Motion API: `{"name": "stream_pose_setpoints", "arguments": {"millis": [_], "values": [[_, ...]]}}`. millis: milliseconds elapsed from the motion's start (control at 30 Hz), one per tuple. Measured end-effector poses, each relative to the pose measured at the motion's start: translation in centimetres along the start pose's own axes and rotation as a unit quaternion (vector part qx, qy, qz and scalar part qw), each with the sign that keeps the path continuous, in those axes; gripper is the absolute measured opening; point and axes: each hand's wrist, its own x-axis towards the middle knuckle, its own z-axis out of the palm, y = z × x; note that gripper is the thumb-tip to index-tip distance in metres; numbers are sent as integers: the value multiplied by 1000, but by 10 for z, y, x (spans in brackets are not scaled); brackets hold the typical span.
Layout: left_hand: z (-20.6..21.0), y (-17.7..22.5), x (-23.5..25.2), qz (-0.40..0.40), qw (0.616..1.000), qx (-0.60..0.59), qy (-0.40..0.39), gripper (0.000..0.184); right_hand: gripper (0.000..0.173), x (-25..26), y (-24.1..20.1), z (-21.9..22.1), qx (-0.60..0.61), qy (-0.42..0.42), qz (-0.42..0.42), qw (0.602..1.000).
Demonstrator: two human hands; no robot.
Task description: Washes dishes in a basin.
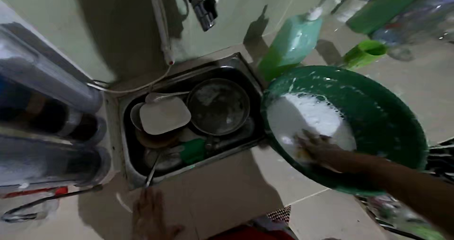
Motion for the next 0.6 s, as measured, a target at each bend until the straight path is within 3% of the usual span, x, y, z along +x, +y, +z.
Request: {"name": "stream_pose_setpoints", "arguments": {"millis": [67,267,400,467,600], "values": [[-2,36,21,4,999,-12,-32,125,90,-1,-7,0,0,-12,10,1000],[5,187,90,148,976,-83,-138,109,89,-7,-18,-4,21,-10,-3,1000],[7,263,163,102,973,-132,-161,97,87,-8,-31,-1,10,-8,18,1000],[3,261,202,48,982,-149,-108,88,82,-13,-33,-4,31,-4,15,999],[1,197,242,-36,991,-107,-65,64,69,-21,-17,-1,102,42,-79,991]]}}
